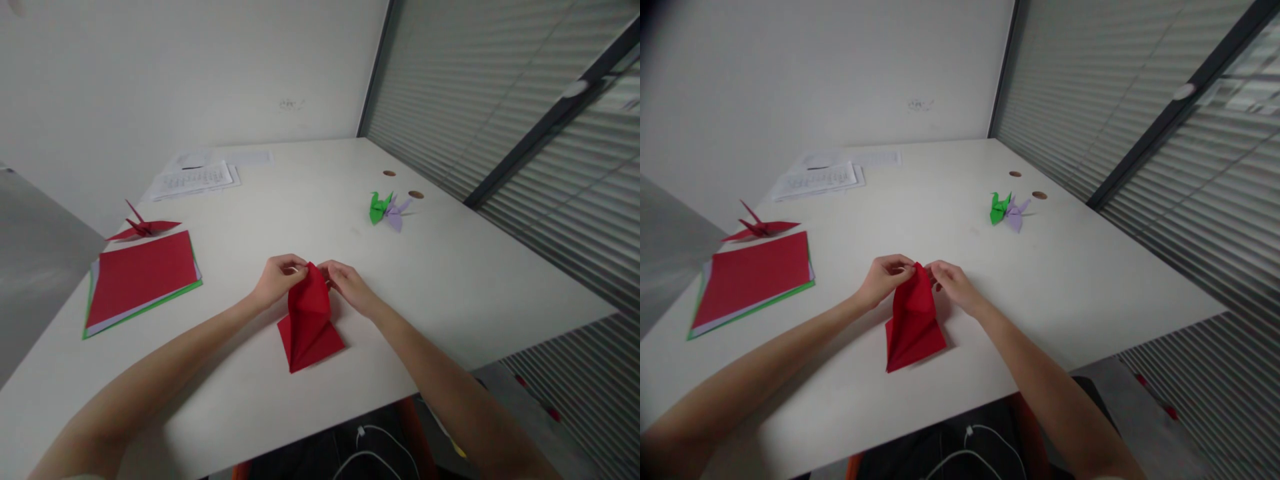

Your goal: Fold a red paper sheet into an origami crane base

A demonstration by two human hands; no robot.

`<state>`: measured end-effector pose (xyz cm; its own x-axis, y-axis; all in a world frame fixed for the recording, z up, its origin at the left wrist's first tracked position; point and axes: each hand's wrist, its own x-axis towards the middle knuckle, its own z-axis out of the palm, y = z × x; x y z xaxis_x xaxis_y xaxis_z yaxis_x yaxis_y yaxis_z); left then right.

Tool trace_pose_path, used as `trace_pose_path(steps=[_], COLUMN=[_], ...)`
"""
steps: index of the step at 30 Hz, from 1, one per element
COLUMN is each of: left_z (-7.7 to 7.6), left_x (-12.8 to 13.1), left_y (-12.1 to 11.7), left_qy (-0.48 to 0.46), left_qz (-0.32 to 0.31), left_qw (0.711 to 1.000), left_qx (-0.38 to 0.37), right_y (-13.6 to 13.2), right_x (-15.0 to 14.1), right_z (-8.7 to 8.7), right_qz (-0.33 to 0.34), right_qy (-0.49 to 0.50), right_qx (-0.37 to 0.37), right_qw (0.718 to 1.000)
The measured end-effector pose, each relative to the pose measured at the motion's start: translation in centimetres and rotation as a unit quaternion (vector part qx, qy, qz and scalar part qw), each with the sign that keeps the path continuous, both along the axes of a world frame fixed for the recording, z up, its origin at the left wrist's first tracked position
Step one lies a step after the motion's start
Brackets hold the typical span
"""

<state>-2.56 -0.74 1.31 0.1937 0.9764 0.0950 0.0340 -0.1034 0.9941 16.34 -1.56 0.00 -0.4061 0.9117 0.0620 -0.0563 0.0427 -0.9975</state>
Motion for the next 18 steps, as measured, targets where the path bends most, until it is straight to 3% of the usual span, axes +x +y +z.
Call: trace_pose_path(steps=[7, 18], left_z=[0.0, -0.3], left_x=[0.3, 0.9], left_y=[-0.4, -0.8], left_qy=[0.023, 0.036], left_qz=[0.006, 0.013], left_qw=[0.999, 0.999], left_qx=[0.028, 0.027], right_y=[-0.1, -0.4], right_x=[-0.4, -1.2], right_z=[-0.4, 0.0], right_qz=[-0.014, -0.041], right_qy=[0.03, 0.026], right_qx=[-0.049, -0.064], right_qw=[0.998, 0.997])
